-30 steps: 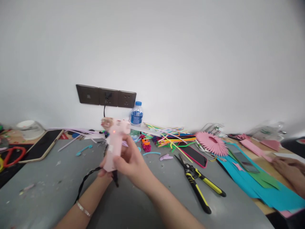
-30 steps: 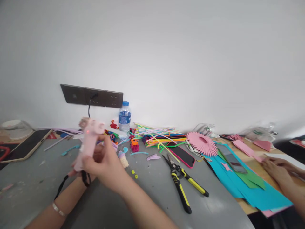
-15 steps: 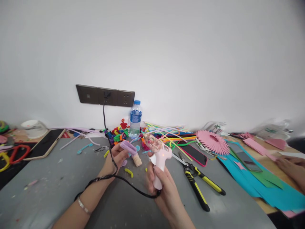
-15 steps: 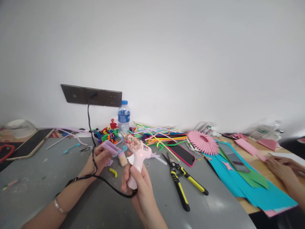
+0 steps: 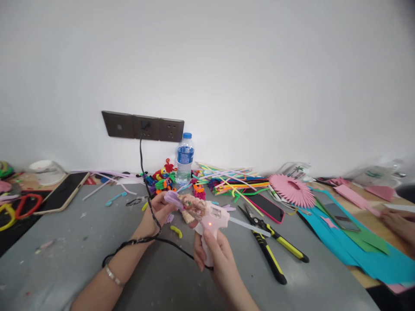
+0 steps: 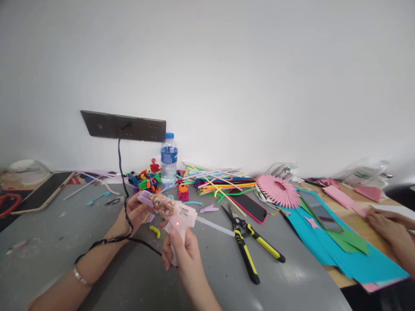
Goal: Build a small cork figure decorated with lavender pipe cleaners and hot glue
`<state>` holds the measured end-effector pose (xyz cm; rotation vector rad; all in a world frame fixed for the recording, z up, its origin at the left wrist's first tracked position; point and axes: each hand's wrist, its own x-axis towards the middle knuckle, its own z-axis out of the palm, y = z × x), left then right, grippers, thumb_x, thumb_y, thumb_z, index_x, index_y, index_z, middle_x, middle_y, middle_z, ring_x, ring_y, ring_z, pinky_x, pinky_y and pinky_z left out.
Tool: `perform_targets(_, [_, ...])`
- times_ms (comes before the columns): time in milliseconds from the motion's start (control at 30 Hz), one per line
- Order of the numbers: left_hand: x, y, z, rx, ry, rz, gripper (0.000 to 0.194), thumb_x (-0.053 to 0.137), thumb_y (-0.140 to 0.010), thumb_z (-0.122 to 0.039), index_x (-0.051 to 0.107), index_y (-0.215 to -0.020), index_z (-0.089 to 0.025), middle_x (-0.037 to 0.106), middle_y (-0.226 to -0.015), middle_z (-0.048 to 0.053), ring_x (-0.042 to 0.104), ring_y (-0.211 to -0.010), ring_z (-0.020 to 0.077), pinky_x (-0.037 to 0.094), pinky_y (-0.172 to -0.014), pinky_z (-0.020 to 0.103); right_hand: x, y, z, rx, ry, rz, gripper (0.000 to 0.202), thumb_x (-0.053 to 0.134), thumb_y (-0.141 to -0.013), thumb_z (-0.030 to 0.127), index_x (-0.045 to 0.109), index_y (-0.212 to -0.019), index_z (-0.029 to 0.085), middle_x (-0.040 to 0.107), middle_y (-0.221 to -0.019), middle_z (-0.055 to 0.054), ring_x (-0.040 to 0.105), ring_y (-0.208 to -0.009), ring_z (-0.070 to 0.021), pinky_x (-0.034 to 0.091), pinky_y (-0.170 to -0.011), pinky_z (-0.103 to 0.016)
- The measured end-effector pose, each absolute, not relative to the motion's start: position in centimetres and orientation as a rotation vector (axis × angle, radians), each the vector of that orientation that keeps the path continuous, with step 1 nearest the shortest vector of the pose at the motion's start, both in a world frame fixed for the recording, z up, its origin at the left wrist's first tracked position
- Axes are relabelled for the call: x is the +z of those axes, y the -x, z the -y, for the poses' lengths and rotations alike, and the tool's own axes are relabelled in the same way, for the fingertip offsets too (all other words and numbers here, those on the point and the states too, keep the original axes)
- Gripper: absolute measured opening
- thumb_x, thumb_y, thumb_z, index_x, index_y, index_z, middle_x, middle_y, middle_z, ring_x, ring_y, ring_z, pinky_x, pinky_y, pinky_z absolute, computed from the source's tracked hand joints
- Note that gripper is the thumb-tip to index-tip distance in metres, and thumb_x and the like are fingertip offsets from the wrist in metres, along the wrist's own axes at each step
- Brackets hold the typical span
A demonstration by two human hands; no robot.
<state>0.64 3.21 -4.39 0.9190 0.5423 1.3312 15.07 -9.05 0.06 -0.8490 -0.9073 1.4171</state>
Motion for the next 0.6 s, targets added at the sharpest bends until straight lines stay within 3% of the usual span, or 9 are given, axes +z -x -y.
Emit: perform_targets(600, [-4.32,-0.39,-2.67,1.289,-0.966,-0.565,0.034,0.09,-0.061,-0.034,0.074,-0.086,-0.018,0.076,-0.087,0.005,0.07,-0.083,0.0204,0.055,-0.079,0.033,0.42,-14.91,8.96,1.331,1.053,0.998,0.059,0.057,-0.084,0.068,0.062,-0.096,0.011,0.038,-0.049,0.01,0.032,-0.037,-0.005,0.029,-0.038,-0.019])
